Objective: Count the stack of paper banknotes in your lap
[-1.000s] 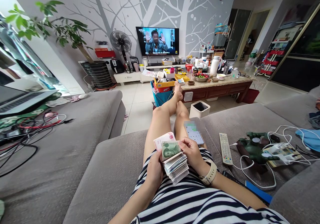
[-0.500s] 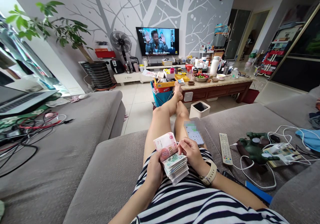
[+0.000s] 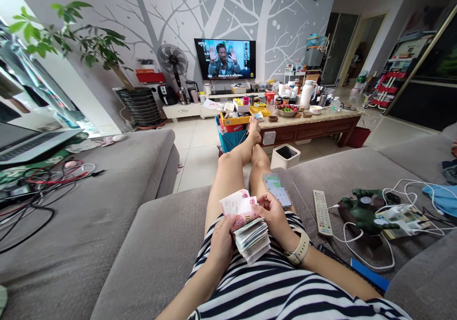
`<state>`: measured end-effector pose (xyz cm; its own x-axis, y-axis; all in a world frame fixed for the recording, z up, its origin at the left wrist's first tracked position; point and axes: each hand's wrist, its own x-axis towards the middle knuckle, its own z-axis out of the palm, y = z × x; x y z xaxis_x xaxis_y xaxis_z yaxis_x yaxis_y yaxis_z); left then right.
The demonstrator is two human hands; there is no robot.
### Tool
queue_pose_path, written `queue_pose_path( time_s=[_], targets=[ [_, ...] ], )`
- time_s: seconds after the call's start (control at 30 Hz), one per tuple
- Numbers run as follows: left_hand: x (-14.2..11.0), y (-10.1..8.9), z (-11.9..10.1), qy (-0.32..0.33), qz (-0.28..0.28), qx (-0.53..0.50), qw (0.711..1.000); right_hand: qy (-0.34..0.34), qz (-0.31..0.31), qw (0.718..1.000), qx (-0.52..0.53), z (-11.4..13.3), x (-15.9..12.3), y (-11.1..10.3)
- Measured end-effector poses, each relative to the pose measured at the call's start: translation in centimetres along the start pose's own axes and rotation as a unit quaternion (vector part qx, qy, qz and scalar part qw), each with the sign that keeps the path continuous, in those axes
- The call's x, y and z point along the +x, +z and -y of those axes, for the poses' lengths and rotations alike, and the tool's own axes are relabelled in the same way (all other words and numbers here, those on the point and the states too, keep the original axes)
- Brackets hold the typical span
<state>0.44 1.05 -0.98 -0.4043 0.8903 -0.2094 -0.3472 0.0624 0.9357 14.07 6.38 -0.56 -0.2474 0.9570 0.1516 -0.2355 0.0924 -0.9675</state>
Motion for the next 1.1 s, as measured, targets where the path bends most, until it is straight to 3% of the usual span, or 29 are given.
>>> queue_pose_path(
  time_s=[0.33, 0.77, 1.1],
  targets=[
    [-0.2, -0.3, 0.2, -0.032, 0.019, -0.033, 0.999, -0.034, 0.005, 0.997, -0.074, 0.4, -0.1, 0.0],
    [0.7, -0.5, 1.0, -0.029, 0.003, -0.062, 0.998, -0.053, 0.025, 0.997, -0.053, 0.9, -0.6, 0.1],
    [0.7, -0.5, 0.9, -0.056, 0.021, -0.091, 0.994, -0.06, 0.031, 0.996, -0.054, 1.0, -0.7, 0.0]
  ],
)
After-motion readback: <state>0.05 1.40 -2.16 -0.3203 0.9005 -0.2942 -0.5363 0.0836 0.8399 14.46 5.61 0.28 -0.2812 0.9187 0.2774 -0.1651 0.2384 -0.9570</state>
